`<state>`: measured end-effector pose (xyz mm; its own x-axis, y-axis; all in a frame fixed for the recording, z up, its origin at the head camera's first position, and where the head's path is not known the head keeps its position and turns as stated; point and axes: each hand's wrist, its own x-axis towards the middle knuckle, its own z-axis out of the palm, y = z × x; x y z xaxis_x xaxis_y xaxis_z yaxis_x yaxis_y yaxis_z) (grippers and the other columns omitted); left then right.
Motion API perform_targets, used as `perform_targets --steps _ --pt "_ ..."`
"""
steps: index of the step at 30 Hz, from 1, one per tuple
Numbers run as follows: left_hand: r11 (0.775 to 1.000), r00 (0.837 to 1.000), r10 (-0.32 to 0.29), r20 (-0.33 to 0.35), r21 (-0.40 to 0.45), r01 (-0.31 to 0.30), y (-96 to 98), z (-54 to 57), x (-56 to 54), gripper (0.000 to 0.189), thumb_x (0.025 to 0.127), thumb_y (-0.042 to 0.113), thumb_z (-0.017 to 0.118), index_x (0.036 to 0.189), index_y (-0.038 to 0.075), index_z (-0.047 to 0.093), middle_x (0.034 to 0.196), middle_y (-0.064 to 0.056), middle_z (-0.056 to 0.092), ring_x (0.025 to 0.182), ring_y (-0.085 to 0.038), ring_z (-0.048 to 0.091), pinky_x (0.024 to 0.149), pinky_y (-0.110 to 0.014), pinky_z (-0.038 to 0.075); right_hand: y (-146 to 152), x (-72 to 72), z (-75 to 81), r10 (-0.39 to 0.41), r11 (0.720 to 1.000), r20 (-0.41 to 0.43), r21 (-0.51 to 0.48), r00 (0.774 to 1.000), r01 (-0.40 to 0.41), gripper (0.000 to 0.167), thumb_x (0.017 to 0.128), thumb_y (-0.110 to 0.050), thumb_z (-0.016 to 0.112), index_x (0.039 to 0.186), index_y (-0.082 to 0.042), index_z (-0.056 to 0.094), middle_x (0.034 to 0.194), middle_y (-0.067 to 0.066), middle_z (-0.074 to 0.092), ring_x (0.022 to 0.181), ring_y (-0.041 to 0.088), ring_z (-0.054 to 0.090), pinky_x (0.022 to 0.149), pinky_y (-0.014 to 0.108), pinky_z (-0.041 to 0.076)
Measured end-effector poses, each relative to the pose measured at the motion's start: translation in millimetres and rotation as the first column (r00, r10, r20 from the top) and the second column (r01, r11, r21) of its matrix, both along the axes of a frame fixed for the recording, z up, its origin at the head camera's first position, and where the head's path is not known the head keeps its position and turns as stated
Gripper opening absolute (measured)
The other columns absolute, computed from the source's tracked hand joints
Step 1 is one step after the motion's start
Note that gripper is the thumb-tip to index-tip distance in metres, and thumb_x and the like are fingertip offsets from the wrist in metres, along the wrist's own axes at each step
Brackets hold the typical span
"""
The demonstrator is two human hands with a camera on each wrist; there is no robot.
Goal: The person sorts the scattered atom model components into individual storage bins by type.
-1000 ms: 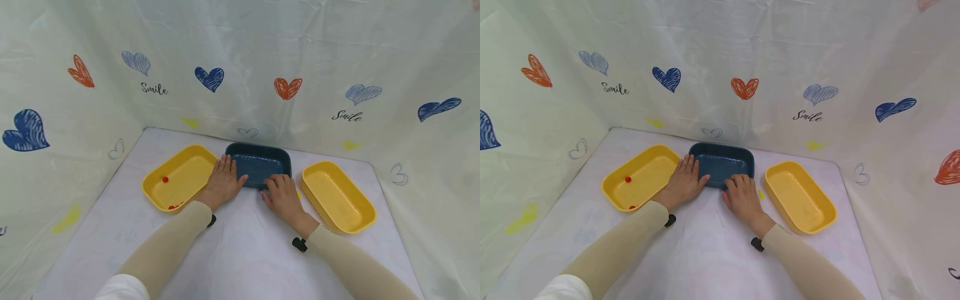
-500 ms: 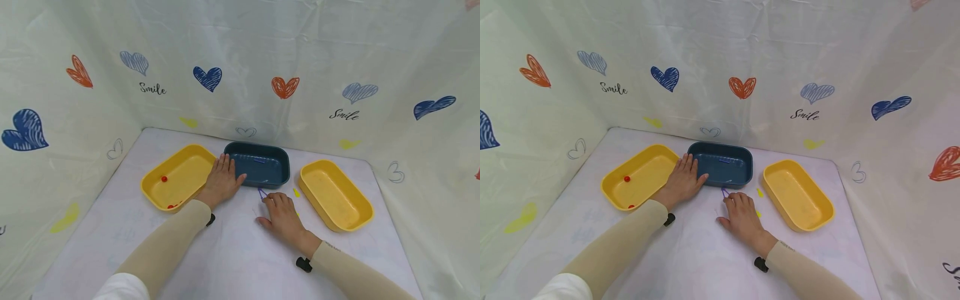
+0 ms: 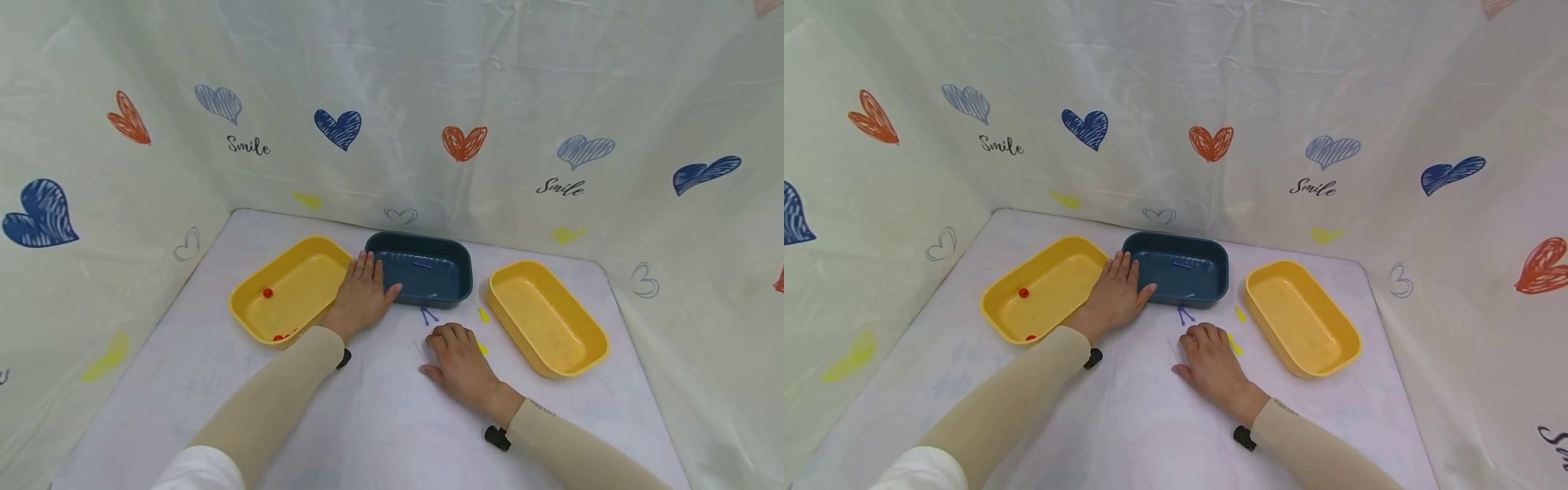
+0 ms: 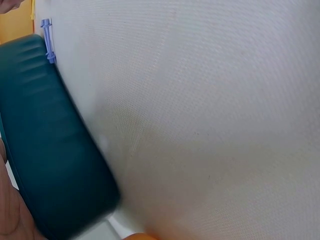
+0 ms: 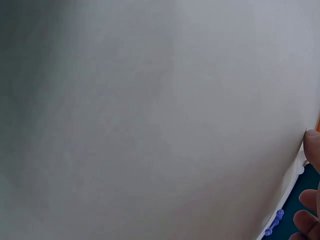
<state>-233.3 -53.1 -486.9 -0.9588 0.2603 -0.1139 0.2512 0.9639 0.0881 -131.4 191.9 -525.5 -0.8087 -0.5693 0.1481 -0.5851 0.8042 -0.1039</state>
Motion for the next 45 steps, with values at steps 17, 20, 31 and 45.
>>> perform_targets --steps 17,20,31,45 --pt "1.000 1.000 -0.009 -0.007 0.024 0.009 -1.1 -2.0 -0.2 0.086 0.110 0.064 0.021 0.166 -0.002 0.021 0.176 -0.023 0.008 0.165 -0.037 0.002 0.134 -0.049 0.003 20 -3.4 -2.6 -0.050 0.999 -0.017 0.002 0.999 0.050 0.039 0.094 -0.037 0.081 0.117 -0.008 0.072 0.125 0.009 0.063 0.126 0.032 0.051 0.109 0.051 0.045" --pt "1.000 1.000 -0.009 -0.004 0.030 0.009 -0.6 -1.7 -0.2 0.086 0.110 0.064 0.022 0.166 -0.001 0.021 0.176 -0.023 0.008 0.165 -0.037 0.002 0.134 -0.049 0.002 21 -3.1 -2.5 -0.067 0.998 -0.005 0.016 0.998 0.067 0.037 0.095 -0.039 0.080 0.114 -0.008 0.074 0.124 0.008 0.063 0.125 0.031 0.051 0.109 0.050 0.045" --pt "0.999 1.000 -0.009 0.006 0.036 0.008 0.0 1.1 -0.3 0.086 0.111 0.063 0.021 0.166 -0.002 0.020 0.176 -0.023 0.007 0.165 -0.037 0.001 0.134 -0.049 0.002 20 -0.8 -1.4 -0.068 0.997 0.000 -0.030 0.998 0.068 0.013 0.094 -0.018 0.081 0.104 -0.010 0.077 0.118 0.007 0.065 0.123 0.031 0.053 0.107 0.050 0.046" --pt "1.000 1.000 -0.009 0.000 0.026 0.009 -2.5 2.9 -0.2 0.084 0.112 0.061 0.021 0.166 -0.002 0.020 0.176 -0.023 0.009 0.165 -0.038 0.003 0.134 -0.050 0.003 23 -8.5 -2.4 0.001 0.998 -0.024 -0.059 1.000 -0.002 0.006 0.092 -0.009 0.081 0.095 -0.011 0.076 0.112 0.006 0.067 0.119 0.031 0.054 0.104 0.052 0.046"
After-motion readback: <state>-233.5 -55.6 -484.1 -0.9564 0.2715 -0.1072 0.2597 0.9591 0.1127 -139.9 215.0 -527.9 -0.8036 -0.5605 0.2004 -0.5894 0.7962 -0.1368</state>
